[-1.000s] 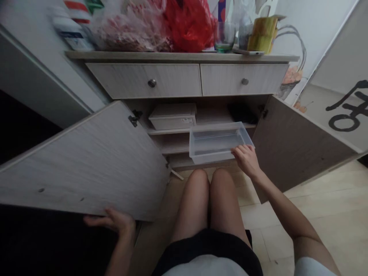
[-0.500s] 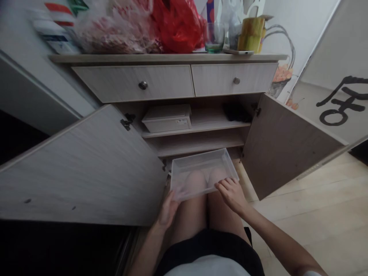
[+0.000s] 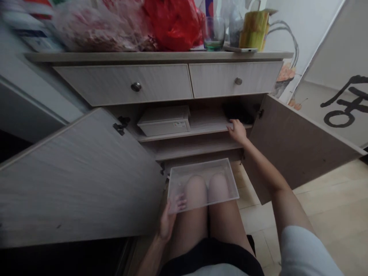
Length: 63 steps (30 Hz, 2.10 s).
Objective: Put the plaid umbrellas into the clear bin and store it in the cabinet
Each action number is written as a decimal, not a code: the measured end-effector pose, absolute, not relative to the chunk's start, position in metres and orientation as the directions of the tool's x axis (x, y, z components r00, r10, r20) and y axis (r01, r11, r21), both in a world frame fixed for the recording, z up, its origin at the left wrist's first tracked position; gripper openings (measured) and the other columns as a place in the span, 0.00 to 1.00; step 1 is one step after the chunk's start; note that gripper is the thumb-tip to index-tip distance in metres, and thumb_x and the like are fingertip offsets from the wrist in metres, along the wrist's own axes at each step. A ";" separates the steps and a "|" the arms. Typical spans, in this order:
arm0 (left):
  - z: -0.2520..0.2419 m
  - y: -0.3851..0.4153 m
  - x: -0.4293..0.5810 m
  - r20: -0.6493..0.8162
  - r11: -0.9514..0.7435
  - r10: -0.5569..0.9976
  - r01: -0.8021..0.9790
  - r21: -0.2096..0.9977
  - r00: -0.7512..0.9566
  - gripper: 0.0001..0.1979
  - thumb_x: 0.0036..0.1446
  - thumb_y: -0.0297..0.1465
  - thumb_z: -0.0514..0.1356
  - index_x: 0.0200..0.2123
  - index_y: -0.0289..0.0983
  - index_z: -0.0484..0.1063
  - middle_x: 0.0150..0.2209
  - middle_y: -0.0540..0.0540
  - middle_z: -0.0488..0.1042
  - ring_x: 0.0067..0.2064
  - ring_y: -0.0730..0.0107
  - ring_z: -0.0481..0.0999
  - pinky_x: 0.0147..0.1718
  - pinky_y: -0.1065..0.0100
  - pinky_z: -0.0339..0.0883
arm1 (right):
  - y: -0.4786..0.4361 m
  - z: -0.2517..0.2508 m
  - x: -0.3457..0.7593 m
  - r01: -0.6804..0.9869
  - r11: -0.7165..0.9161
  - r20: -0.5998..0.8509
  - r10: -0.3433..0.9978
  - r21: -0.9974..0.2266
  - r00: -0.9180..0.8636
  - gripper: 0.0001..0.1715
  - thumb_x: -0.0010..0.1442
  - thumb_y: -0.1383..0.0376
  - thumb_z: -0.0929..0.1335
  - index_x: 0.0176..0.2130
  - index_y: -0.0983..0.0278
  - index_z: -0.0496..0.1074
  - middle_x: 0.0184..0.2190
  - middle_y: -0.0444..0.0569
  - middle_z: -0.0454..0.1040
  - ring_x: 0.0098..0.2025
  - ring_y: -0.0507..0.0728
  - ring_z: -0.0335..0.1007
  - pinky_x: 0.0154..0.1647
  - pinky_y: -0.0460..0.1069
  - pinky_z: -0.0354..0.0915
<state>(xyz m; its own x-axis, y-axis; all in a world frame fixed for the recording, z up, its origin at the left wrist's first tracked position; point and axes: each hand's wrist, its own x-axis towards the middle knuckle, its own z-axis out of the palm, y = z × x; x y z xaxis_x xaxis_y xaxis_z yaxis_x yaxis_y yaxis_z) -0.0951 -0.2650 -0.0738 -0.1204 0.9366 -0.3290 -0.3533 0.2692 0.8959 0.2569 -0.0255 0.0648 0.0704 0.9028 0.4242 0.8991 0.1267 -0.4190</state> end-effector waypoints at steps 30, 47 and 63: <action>-0.085 -0.261 -0.096 -0.333 0.274 0.928 -0.302 0.913 -0.166 0.31 0.56 0.57 0.56 0.45 0.37 0.79 0.40 0.40 0.79 0.42 0.57 0.75 0.48 0.57 0.67 | 0.065 0.033 0.257 0.879 -0.311 0.143 0.913 -0.362 0.382 0.32 0.63 0.62 0.65 0.60 0.79 0.62 0.54 0.76 0.68 0.56 0.71 0.67 0.54 0.60 0.63; -0.078 -0.259 -0.086 -0.321 0.218 0.924 -0.403 0.889 -0.208 0.27 0.56 0.52 0.60 0.44 0.34 0.77 0.45 0.37 0.78 0.41 0.59 0.74 0.41 0.61 0.64 | -0.177 0.074 0.244 0.537 0.698 0.188 0.676 -0.474 -0.712 0.22 0.65 0.60 0.66 0.57 0.63 0.68 0.46 0.57 0.75 0.46 0.62 0.72 0.48 0.57 0.70; -0.074 -0.259 -0.092 -0.345 0.257 0.919 -0.378 0.890 -0.188 0.24 0.59 0.48 0.60 0.48 0.34 0.78 0.45 0.40 0.80 0.40 0.61 0.77 0.44 0.62 0.67 | -0.154 0.011 0.194 0.793 0.607 0.131 0.784 0.048 -0.607 0.15 0.60 0.65 0.73 0.46 0.68 0.73 0.47 0.60 0.72 0.48 0.65 0.70 0.49 0.57 0.65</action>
<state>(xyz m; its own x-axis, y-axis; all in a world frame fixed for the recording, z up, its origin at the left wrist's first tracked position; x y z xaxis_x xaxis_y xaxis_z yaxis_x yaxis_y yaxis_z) -0.0920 -0.2590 -0.0738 -0.1883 0.9194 -0.3452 -0.3777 0.2566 0.8896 0.1944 -0.1543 0.0108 -0.6072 0.7837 0.1308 0.7935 0.6067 0.0479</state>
